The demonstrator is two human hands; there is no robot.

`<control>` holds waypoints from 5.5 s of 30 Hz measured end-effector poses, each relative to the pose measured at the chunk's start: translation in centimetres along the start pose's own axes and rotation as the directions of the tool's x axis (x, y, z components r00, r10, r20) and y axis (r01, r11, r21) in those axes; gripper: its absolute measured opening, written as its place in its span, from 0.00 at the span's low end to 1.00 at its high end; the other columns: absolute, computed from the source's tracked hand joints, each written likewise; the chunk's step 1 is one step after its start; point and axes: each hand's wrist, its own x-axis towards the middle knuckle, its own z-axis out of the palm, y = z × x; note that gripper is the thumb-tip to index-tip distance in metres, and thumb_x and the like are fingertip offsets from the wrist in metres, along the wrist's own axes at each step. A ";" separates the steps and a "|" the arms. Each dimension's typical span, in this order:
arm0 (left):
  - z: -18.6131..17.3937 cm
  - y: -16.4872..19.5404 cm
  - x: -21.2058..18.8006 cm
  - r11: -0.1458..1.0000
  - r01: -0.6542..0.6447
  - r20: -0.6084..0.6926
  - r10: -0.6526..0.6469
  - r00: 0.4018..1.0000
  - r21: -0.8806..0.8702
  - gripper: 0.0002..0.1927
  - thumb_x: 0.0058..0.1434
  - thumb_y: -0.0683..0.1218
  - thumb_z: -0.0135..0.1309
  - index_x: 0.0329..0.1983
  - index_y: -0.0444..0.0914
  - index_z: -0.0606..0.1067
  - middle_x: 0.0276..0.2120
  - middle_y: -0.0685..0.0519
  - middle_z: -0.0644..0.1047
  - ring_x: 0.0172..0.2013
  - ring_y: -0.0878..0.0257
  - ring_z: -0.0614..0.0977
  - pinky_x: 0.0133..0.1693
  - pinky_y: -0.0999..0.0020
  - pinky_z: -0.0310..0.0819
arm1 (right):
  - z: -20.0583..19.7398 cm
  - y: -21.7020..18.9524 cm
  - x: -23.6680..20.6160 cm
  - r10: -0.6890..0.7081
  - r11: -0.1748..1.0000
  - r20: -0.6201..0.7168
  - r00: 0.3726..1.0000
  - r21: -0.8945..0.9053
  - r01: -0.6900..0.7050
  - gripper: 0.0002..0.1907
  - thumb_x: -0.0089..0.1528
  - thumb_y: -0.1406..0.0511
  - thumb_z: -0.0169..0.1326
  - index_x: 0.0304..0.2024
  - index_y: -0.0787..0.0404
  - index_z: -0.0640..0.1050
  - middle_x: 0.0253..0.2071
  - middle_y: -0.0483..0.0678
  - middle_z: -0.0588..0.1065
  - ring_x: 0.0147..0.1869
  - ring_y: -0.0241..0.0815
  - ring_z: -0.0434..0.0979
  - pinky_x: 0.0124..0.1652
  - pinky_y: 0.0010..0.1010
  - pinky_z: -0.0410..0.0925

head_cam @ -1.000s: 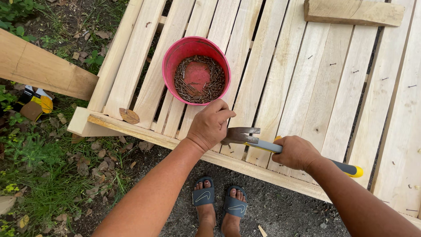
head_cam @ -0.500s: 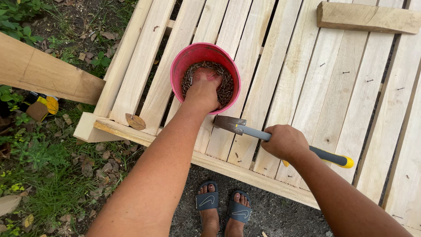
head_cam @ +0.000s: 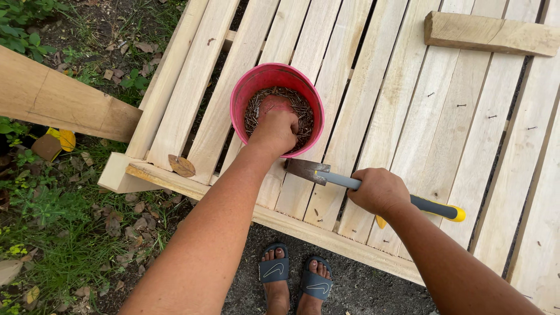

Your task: The person repeatedly picks nails from a pink bucket and hammers them into a wooden pallet frame. The person uses a claw hammer to drive each nail into the wood slats, working along the edge of the pallet.

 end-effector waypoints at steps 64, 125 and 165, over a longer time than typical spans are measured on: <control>0.3 -0.3 1.6 0.987 0.015 0.049 -0.023 0.999 0.162 0.09 0.57 0.38 0.54 0.39 0.38 0.82 0.42 0.41 0.81 0.47 0.45 0.82 0.51 0.50 0.76 | -0.1 0.1 0.1 -0.013 1.000 0.018 1.000 -0.016 0.014 0.14 0.65 0.52 0.55 0.48 0.43 0.84 0.36 0.43 0.83 0.40 0.38 0.83 0.48 0.34 0.75; -3.7 0.1 -3.8 0.750 0.282 0.158 -0.235 0.959 -0.598 0.19 0.59 0.33 0.46 0.46 0.39 0.83 0.30 0.52 0.81 0.30 0.66 0.78 0.34 0.72 0.77 | -0.2 0.2 0.4 -0.017 1.000 0.007 1.000 -0.023 0.017 0.14 0.64 0.52 0.56 0.49 0.44 0.84 0.36 0.44 0.83 0.39 0.38 0.83 0.48 0.34 0.75; 4.7 2.2 -10.9 0.903 -0.173 0.393 0.006 0.920 0.392 0.11 0.62 0.36 0.48 0.46 0.34 0.78 0.49 0.43 0.78 0.48 0.46 0.82 0.48 0.51 0.79 | 2.9 4.9 1.5 -0.009 0.998 0.087 0.996 0.059 0.003 0.18 0.64 0.56 0.60 0.56 0.51 0.82 0.39 0.47 0.84 0.43 0.39 0.83 0.54 0.36 0.75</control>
